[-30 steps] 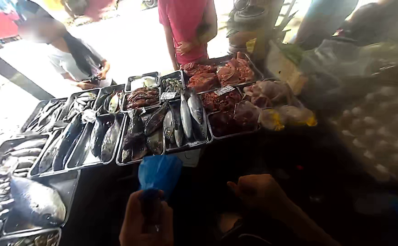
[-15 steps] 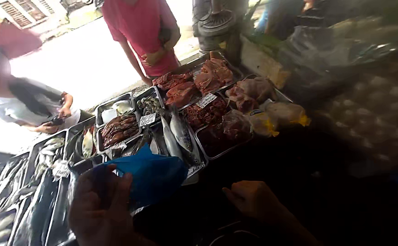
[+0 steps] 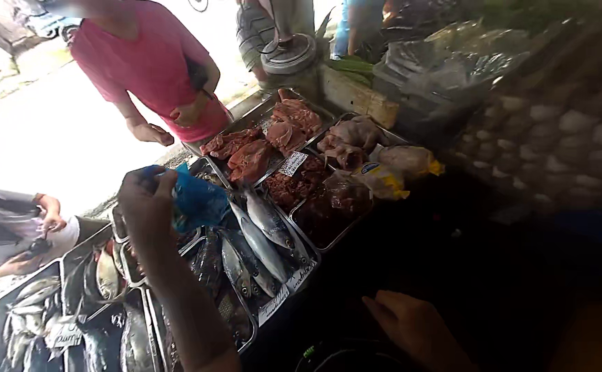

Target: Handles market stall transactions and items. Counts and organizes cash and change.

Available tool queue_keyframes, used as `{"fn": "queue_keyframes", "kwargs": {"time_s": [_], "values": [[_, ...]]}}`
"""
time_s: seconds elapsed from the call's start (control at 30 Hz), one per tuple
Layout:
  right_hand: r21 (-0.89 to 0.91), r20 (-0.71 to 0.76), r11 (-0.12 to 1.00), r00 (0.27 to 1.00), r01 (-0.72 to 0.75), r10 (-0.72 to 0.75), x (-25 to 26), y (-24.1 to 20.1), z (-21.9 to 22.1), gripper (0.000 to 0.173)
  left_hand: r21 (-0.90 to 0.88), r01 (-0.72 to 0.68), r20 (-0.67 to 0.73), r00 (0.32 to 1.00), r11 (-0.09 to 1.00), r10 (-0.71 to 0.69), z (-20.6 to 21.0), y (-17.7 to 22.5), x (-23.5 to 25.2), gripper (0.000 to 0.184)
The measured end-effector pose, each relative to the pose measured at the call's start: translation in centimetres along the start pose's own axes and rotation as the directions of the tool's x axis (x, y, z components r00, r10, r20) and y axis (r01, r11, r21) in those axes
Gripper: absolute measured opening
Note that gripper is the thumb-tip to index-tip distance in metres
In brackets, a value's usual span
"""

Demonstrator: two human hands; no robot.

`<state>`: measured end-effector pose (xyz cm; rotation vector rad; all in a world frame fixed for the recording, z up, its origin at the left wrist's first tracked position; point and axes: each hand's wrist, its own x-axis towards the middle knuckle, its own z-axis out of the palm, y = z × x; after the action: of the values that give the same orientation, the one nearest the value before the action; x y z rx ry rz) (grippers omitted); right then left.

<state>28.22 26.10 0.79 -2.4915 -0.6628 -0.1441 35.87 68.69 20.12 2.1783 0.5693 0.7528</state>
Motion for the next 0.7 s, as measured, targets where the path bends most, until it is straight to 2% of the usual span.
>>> {"fn": "queue_keyframes", "kwargs": {"time_s": [0.1, 0.2, 0.3, 0.43, 0.5, 0.57, 0.63, 0.7], "values": [[-0.014, 0.078, 0.998, 0.995, -0.056, 0.057, -0.7, -1.2, -0.1, 0.041, 0.095, 0.074, -0.022, 0.997, 0.993, -0.073, 0.2, -2.5, 2.1, 0.041], [0.003, 0.18, 0.995, 0.979, -0.097, 0.094, -1.3, -2.0, -0.2, 0.037, 0.091, 0.133, 0.007, 0.991, 0.987, -0.135, 0.6, -4.6, 4.7, 0.039], [0.033, 0.232, 0.992, 0.966, -0.122, 0.112, -1.6, -2.5, -0.2, 0.037, 0.037, 0.275, 0.034, 0.96, 0.961, -0.277, 1.9, -6.6, 8.5, 0.044], [0.043, 0.272, 0.988, 0.953, -0.149, 0.132, -1.8, -2.9, 0.0, 0.036, -0.182, 0.362, -0.001, 0.93, 0.914, -0.368, 3.7, -8.8, 11.1, 0.041], [0.041, 0.309, 0.986, 0.941, -0.161, 0.141, -1.8, -3.0, 0.0, 0.036, -0.395, 0.403, -0.015, 0.896, 0.825, -0.445, 4.4, -9.5, 12.5, 0.04], [0.039, 0.33, 0.985, 0.932, -0.171, 0.148, -1.8, -3.1, 0.1, 0.035, -0.519, 0.447, 0.006, 0.854, 0.728, -0.52, 4.6, -9.7, 13.9, 0.05], [0.039, 0.343, 0.983, 0.926, -0.182, 0.158, -1.8, -3.1, 0.3, 0.036, -0.52, 0.498, 0.035, 0.824, 0.694, -0.566, 4.7, -10.1, 15.0, 0.051], [0.031, 0.347, 0.983, 0.925, -0.178, 0.157, -1.8, -3.2, 0.5, 0.035, -0.487, 0.517, 0.037, 0.818, 0.705, -0.574, 4.8, -10.9, 15.8, 0.043]]}}
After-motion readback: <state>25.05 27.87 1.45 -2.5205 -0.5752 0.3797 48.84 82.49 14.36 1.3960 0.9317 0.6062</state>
